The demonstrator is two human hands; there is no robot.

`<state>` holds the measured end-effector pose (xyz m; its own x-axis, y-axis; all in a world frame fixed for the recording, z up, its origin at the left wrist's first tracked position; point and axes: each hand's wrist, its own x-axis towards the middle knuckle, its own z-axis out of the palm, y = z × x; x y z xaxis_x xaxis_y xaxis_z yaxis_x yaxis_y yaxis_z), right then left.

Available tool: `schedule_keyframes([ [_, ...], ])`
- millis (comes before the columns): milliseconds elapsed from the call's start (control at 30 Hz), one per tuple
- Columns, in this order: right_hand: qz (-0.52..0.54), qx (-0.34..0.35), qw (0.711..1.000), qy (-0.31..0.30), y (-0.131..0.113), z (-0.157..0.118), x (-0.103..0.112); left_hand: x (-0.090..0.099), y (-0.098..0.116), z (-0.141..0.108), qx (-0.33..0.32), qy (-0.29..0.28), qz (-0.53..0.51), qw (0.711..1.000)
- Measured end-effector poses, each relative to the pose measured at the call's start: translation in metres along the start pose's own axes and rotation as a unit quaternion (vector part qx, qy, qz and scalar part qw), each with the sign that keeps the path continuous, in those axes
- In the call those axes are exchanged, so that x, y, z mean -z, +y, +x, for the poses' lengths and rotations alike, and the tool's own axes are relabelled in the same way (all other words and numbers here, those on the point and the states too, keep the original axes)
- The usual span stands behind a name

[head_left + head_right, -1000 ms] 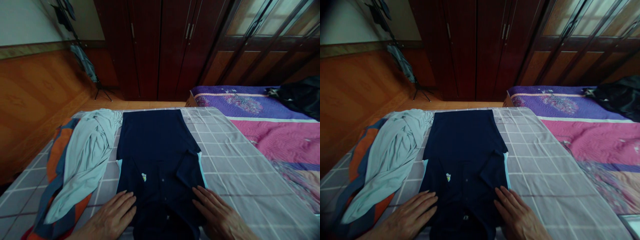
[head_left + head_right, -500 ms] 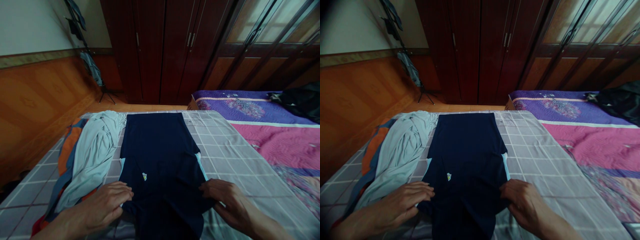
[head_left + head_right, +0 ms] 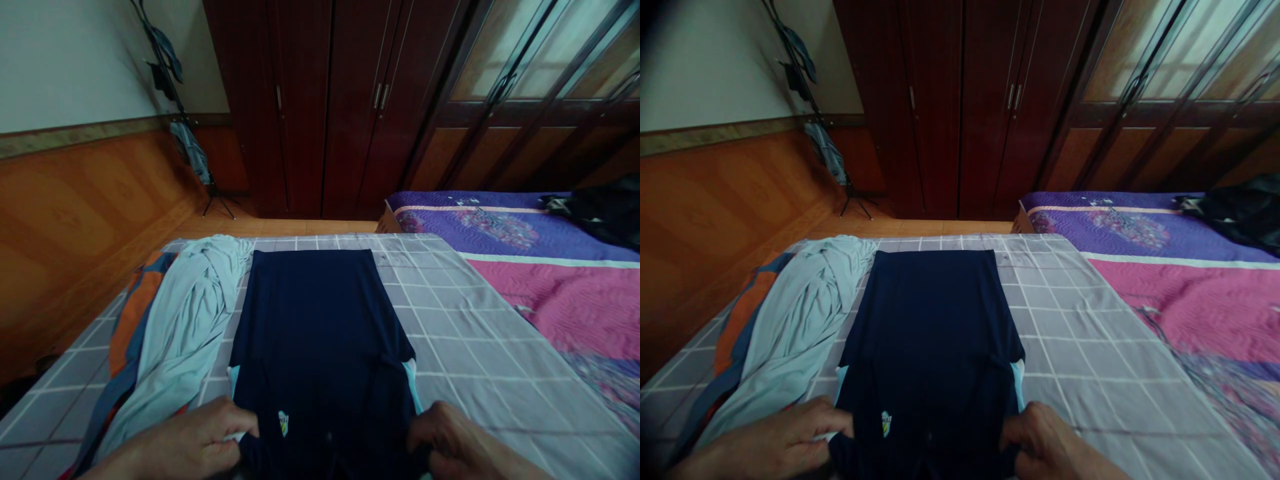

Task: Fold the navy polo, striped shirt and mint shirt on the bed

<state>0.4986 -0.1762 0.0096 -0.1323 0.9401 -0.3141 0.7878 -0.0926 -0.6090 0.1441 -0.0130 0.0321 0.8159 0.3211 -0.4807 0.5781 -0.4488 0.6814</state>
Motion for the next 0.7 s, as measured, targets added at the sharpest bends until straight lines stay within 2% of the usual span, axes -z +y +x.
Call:
schedule_keyframes([
  [100,0.054,-0.002,0.998,-0.016,-0.015,0.03,0.035,0.036,0.0,0.019,-0.024,-0.038,-0.074,0.996],
  [200,0.164,0.034,0.984,-0.06,-0.019,0.081,0.082,0.088,-0.011,0.045,-0.051,-0.019,-0.177,0.983],
  [233,0.206,0.035,0.975,-0.072,-0.016,0.103,0.096,0.106,-0.018,0.056,-0.045,0.01,-0.209,0.977],
  [267,0.248,0.018,0.967,-0.051,-0.011,0.127,0.108,0.122,-0.026,0.069,-0.035,0.051,-0.242,0.968],
  [367,0.294,-0.027,0.952,0.08,0.016,0.198,0.126,0.156,-0.057,0.112,0.004,0.192,-0.339,0.921],
  [433,0.284,-0.045,0.949,0.131,0.036,0.234,0.124,0.161,-0.078,0.137,0.039,0.267,-0.371,0.889],
  [500,0.265,-0.063,0.947,0.17,0.053,0.256,0.115,0.155,-0.094,0.153,0.06,0.313,-0.372,0.872],
  [600,0.239,-0.071,0.945,0.211,0.072,0.267,0.101,0.141,-0.106,0.162,0.055,0.355,-0.37,0.857],
  [700,0.228,-0.068,0.946,0.22,0.081,0.267,0.096,0.135,-0.107,0.161,0.041,0.377,-0.375,0.846],
])
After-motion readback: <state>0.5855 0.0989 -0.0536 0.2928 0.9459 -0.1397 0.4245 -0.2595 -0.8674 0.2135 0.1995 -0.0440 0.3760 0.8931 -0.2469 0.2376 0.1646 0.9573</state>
